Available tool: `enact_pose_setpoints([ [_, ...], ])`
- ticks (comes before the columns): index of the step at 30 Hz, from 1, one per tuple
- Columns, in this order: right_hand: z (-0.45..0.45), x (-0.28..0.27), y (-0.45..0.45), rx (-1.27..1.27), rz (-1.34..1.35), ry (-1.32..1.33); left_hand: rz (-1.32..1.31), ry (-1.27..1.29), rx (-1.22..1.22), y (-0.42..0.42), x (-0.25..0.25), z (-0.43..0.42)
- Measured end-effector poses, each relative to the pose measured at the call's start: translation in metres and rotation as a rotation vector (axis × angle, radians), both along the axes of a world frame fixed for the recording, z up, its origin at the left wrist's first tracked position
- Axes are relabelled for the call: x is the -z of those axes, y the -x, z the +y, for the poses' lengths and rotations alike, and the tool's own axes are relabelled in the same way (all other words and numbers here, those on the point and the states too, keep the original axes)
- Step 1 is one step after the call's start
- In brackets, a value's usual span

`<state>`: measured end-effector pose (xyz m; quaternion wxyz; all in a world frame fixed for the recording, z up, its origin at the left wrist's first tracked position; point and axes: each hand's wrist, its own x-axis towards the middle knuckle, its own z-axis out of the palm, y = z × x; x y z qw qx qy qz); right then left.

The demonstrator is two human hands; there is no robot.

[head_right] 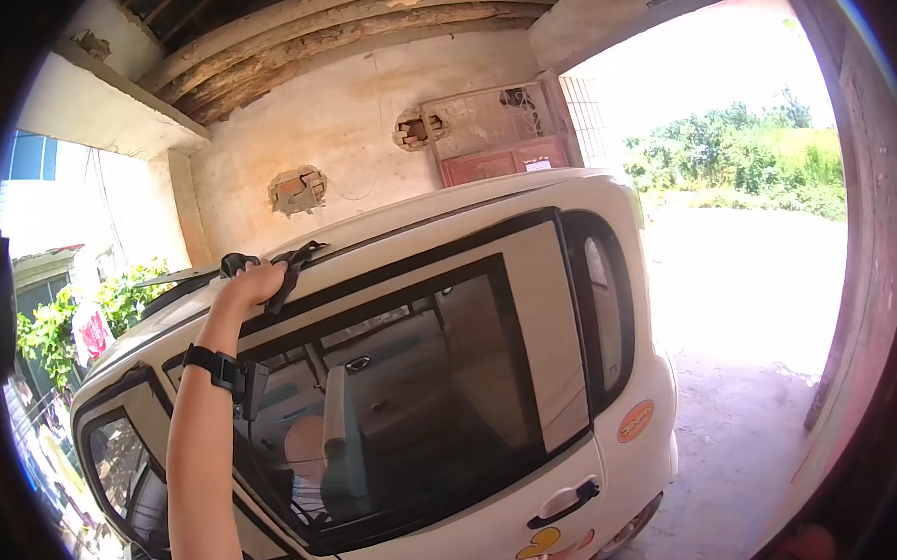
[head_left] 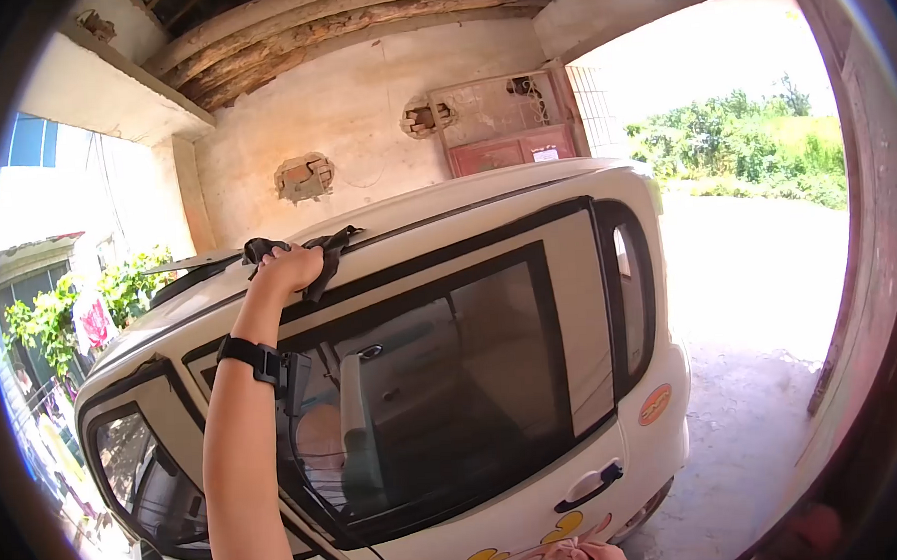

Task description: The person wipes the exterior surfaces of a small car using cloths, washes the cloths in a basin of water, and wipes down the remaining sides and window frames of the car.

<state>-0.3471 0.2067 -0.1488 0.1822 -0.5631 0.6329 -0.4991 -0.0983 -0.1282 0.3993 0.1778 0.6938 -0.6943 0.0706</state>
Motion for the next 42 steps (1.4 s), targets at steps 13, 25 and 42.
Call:
enact_pose_setpoints([
  [13,0.1,-0.046,0.148,0.349,-0.474,-0.209,-0.036,-0.02,0.097,0.258,-0.013,-0.074],
  [25,0.05,-0.017,0.246,0.337,-0.14,-0.043,-0.08,0.135,0.641,0.454,-0.033,-0.071],
  [42,-0.016,-0.027,0.367,0.372,-0.193,0.005,-0.405,0.285,0.932,0.66,0.034,0.001],
])
